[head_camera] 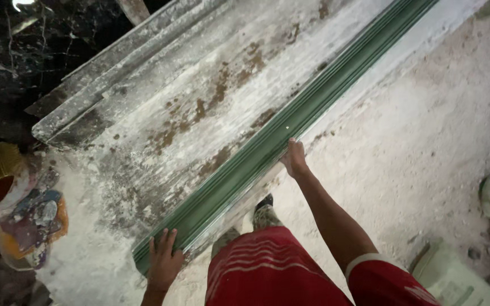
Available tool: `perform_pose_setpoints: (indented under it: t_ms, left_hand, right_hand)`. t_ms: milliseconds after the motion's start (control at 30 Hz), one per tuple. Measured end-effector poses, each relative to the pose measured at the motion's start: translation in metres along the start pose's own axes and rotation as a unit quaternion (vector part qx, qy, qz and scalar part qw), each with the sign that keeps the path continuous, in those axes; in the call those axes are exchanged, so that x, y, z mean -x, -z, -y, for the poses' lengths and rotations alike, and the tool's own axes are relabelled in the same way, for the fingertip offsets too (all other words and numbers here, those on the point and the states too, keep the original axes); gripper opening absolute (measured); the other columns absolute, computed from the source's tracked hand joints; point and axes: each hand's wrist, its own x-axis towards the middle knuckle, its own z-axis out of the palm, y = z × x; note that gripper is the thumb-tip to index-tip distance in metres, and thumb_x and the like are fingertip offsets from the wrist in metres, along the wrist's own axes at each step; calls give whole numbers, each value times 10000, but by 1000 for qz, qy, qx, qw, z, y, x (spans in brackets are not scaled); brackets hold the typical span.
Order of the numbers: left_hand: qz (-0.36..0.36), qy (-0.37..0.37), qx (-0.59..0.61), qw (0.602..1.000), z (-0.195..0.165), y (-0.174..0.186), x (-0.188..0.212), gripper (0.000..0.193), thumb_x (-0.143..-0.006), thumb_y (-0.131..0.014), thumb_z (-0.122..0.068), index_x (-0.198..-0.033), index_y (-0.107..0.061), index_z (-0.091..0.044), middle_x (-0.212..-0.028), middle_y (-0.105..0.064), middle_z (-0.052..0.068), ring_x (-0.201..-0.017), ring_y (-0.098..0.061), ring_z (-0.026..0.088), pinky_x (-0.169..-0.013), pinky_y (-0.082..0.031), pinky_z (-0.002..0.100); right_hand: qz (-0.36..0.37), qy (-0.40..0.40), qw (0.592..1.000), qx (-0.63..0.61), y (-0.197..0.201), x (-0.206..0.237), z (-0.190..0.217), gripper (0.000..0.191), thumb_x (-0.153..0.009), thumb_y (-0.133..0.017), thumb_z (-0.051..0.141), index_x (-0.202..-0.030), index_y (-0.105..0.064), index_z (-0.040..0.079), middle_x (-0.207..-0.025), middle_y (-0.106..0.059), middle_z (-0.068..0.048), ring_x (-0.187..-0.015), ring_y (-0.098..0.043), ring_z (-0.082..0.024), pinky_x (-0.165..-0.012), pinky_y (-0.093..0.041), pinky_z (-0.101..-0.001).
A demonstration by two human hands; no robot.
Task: The person scrubs dried plaster residue from a long channel mold using a green brush and an orange sponge, wipes the mold surface by hand, and carries finished white cornice strips to a rack. They then continue scrubbing the mold and press a green molded strip into place along the channel.
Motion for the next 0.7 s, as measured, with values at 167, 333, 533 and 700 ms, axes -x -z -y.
perform_pose_setpoints:
  t_ms: [167, 333, 533, 700]
  left_hand:
    - [75, -44, -63, 994, 20, 9, 16, 197, -801, -734, -229, -726, -642, -72, -1537, -444, 195, -1432, -339, 436, -1146, -164, 773]
    - [41, -46, -57, 996, 12, 14, 7, 143, -794, -707, -188, -755, -644, -66, -1501, -459, 166, -1426, -374, 398, -1123, -199, 774]
    - [-32, -127, -68, 989, -30, -3, -34, 147, -851, -712, -169, -781, -647, -58, -1550, -411, 175, -1450, -328, 407, -1069, -185, 846]
    - [-10, -144, -100, 985, -60, -12, -65, 86, -884, -713, -98, -867, -629, -93, -1606, -355, 164, -1507, -270, 393, -1111, -145, 864]
  right_hand:
    - [14, 21, 1000, -9, 7, 27, -13, 423, -1053, -524, 376, -1311, -515, 40, -1263, -644, -164, -1125, -667, -336, -916, -585, -533]
    - [-141, -33, 988, 55, 6, 21, -5, 396, -1059, -543, 366, -1311, -463, 71, -1208, -572, -154, -1020, -614, -354, -834, -550, -574]
    - [-160, 35, 985, 59, 11, -8, 46, 370, -1061, -490, 358, -1248, -593, 56, -1110, -647, -141, -886, -651, -284, -694, -550, -463]
    - [-239, 9, 917, 318, 19, -12, 73, 444, -1011, -554, 387, -1314, -569, 62, -1247, -552, -223, -1054, -574, -368, -849, -496, -500]
